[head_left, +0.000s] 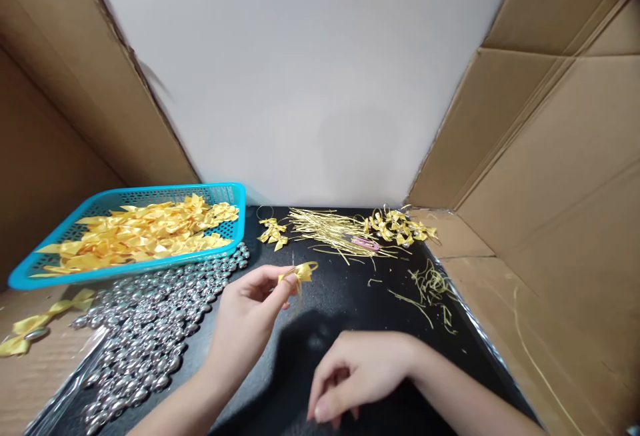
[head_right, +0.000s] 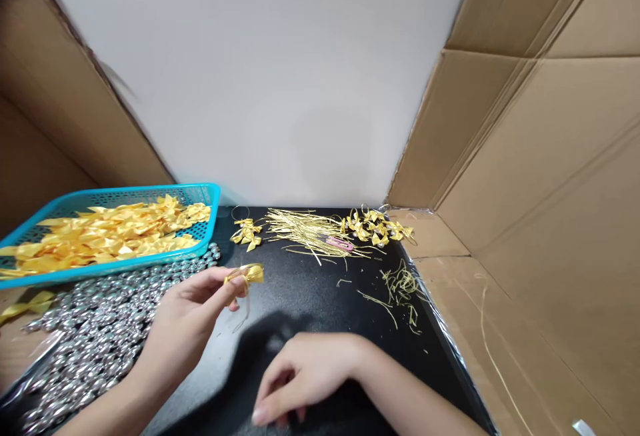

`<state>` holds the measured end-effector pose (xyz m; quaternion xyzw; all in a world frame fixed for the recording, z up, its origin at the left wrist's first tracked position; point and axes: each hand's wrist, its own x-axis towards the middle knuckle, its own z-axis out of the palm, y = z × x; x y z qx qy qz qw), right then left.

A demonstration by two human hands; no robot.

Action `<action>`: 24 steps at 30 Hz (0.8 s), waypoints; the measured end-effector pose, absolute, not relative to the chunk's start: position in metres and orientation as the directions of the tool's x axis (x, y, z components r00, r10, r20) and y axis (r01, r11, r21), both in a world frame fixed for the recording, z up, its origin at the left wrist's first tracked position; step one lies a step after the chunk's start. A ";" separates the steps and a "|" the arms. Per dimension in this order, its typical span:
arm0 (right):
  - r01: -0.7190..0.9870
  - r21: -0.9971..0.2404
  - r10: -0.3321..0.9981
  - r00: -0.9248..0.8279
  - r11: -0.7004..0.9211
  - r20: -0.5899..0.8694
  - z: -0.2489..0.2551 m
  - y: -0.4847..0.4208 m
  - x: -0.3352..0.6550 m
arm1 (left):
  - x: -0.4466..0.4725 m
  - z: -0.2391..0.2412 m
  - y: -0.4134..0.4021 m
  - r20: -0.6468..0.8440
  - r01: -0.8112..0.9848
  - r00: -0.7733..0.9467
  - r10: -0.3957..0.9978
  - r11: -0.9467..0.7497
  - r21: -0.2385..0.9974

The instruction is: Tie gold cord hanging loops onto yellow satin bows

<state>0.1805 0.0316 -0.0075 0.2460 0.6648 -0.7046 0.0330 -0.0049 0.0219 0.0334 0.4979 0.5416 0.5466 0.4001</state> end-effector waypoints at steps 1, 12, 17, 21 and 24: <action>0.384 -0.922 0.387 -0.843 -0.057 -0.375 -0.002 0.038 0.186 | -0.004 0.033 0.023 0.062 0.082 -0.146 0.987 -0.050 0.995; -0.193 -0.975 0.869 -0.496 -0.110 0.000 0.015 0.050 0.177 | 0.008 0.027 0.012 -0.106 0.183 0.183 0.977 0.072 0.980; -0.214 -0.974 0.884 -0.467 -0.076 0.033 0.018 0.049 0.180 | 0.007 0.026 0.012 -0.127 0.166 0.222 0.967 0.091 0.982; -0.180 -0.982 0.884 -0.466 -0.061 0.030 0.021 0.050 0.182 | 0.007 0.028 0.012 -0.109 0.122 0.231 0.967 0.082 0.989; -0.166 -0.984 0.885 -0.466 -0.067 0.018 0.021 0.049 0.182 | 0.007 0.029 0.012 -0.102 0.127 0.218 0.971 0.076 0.989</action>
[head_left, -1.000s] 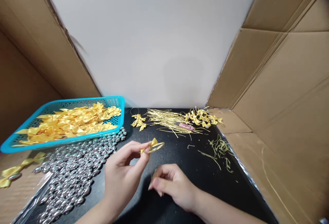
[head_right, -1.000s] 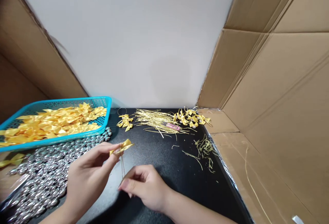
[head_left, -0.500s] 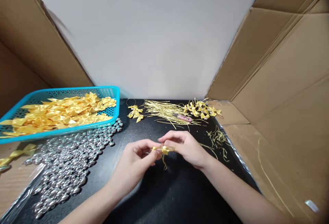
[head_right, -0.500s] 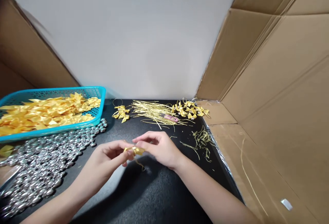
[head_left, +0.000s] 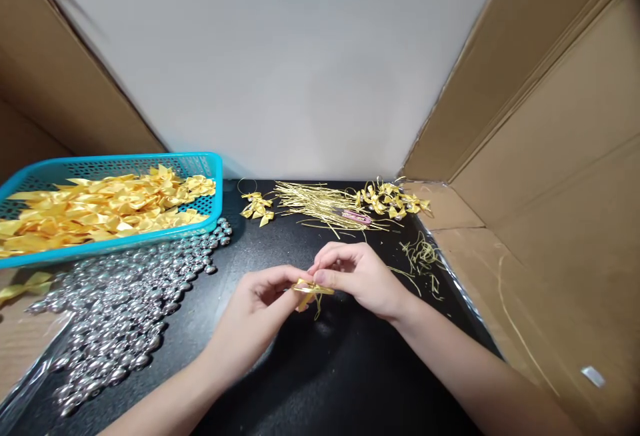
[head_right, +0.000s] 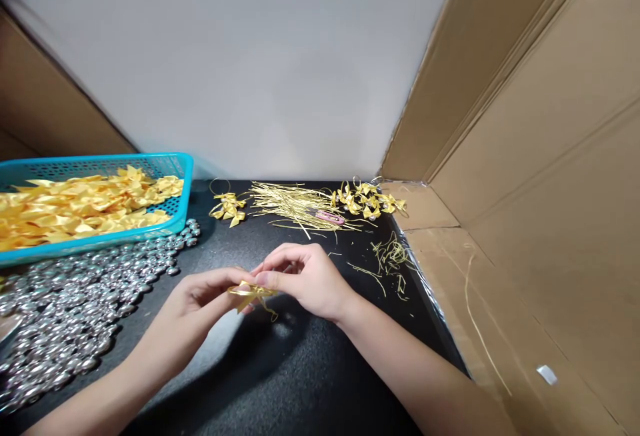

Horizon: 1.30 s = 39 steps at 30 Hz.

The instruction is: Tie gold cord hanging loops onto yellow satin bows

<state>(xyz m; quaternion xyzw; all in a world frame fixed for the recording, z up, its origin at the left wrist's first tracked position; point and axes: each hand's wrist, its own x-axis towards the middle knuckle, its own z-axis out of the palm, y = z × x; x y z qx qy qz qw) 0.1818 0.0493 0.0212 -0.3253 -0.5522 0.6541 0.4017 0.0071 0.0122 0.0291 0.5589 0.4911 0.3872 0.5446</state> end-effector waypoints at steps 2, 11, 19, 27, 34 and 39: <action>-0.157 -0.985 0.885 -0.466 -0.065 0.016 0.021 0.049 0.182 | 0.007 0.029 0.012 -0.112 0.136 0.216 0.970 0.083 0.987; -0.109 -0.993 0.895 -0.438 0.036 0.080 0.024 0.048 0.182 | 0.007 0.025 0.012 -0.054 0.149 0.205 0.977 0.023 0.989; -0.119 -0.986 0.928 -0.338 0.120 0.153 0.025 0.043 0.179 | 0.008 0.021 0.013 0.021 0.138 0.132 0.991 -0.040 0.990; -0.107 -0.990 0.934 -0.335 0.095 0.126 0.025 0.042 0.178 | 0.010 0.020 0.011 0.158 0.065 0.101 0.982 -0.165 0.984; -0.124 -0.989 0.937 -0.329 0.084 0.121 0.027 0.042 0.181 | 0.007 0.018 0.009 0.258 0.152 0.156 0.953 -0.282 0.947; -0.154 -0.986 0.938 -0.327 0.070 0.118 0.027 0.045 0.181 | 0.006 0.019 0.010 0.281 0.167 0.165 0.945 -0.308 0.937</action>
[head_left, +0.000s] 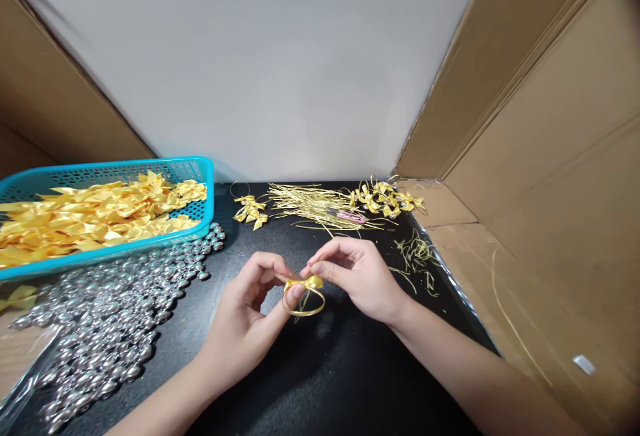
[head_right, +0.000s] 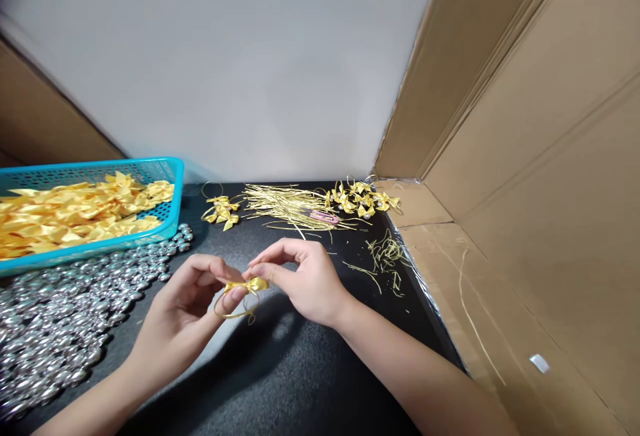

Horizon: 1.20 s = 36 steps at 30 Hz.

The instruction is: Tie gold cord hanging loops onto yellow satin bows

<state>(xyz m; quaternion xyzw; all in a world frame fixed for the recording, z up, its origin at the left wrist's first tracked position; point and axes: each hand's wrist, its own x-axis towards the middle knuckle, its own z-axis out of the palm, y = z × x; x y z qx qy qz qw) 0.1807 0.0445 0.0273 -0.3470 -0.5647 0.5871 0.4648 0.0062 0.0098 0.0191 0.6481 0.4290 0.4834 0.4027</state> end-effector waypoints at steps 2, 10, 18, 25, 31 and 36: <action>-0.170 -0.984 0.940 -0.323 0.059 0.112 0.027 0.044 0.180 | 0.006 0.019 0.010 0.296 0.177 0.174 0.939 -0.325 0.929; -0.266 -0.963 0.959 -0.261 0.040 0.112 0.028 0.046 0.179 | 0.005 0.019 0.010 0.290 0.182 0.177 0.941 -0.321 0.930; -0.341 -0.938 0.972 -0.196 0.058 0.131 0.031 0.056 0.185 | 0.003 0.015 0.009 0.267 0.178 0.202 0.942 -0.303 0.936; -0.367 -0.924 0.981 -0.112 0.105 0.156 0.029 0.066 0.194 | 0.003 0.015 0.009 0.228 0.158 0.237 0.944 -0.269 0.950; -0.372 -0.921 0.989 -0.040 0.116 0.141 0.028 0.075 0.204 | 0.005 0.016 0.008 0.208 0.151 0.251 0.945 -0.251 0.956; -0.411 -0.901 0.990 0.023 0.136 0.139 0.028 0.085 0.214 | 0.006 0.016 0.008 0.189 0.143 0.271 0.944 -0.233 0.962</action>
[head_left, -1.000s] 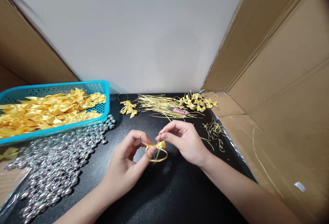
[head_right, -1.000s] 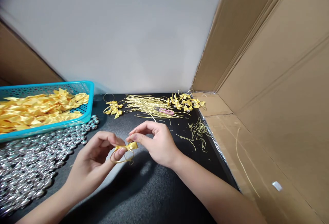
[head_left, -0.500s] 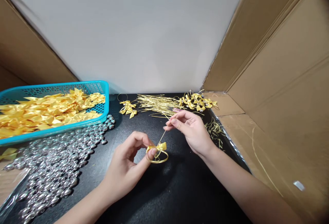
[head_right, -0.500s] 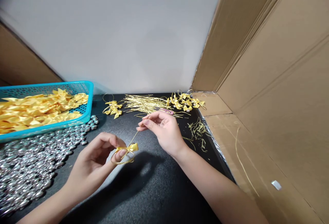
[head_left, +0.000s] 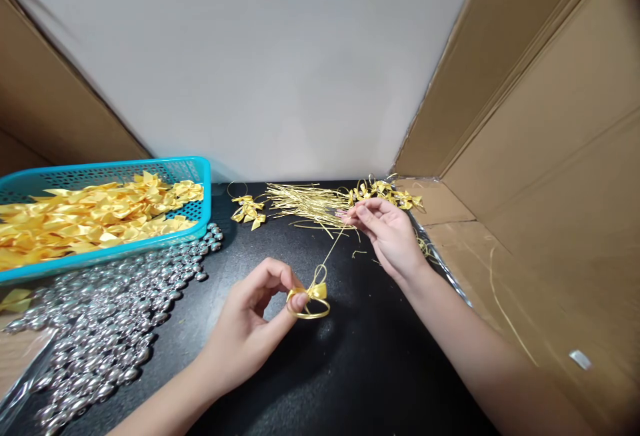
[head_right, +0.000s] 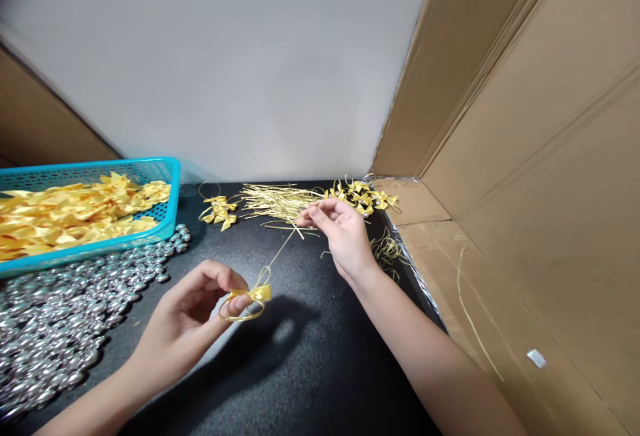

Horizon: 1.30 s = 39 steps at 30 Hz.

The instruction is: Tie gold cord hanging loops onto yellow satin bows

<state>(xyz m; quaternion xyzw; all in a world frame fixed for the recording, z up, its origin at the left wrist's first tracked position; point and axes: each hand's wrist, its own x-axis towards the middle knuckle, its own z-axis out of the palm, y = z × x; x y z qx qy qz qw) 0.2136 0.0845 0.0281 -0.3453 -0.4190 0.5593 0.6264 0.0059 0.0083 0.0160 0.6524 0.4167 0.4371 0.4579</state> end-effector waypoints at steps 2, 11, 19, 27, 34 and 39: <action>-0.415 -0.899 0.990 0.037 0.142 0.139 0.027 0.088 0.217 | 0.006 0.015 0.008 0.177 0.133 0.282 0.943 -0.221 0.966; -0.436 -0.887 0.987 0.106 0.154 0.119 0.020 0.101 0.228 | 0.007 0.008 0.007 0.140 0.100 0.325 0.935 -0.181 0.978; -0.459 -0.878 0.986 0.149 0.137 0.076 0.019 0.109 0.238 | 0.007 0.009 0.007 0.126 0.089 0.352 0.927 -0.167 0.982; -0.501 -0.861 0.989 0.149 0.085 0.011 0.024 0.113 0.248 | 0.008 0.009 0.005 0.124 0.061 0.364 0.923 -0.157 0.986; -0.514 -0.855 0.987 0.160 0.074 -0.011 0.027 0.115 0.256 | 0.008 0.010 0.006 0.115 0.045 0.378 0.918 -0.143 0.989; -0.520 -0.852 0.985 0.167 0.056 -0.036 0.026 0.120 0.263 | 0.008 0.009 0.004 0.092 0.033 0.389 0.917 -0.114 0.993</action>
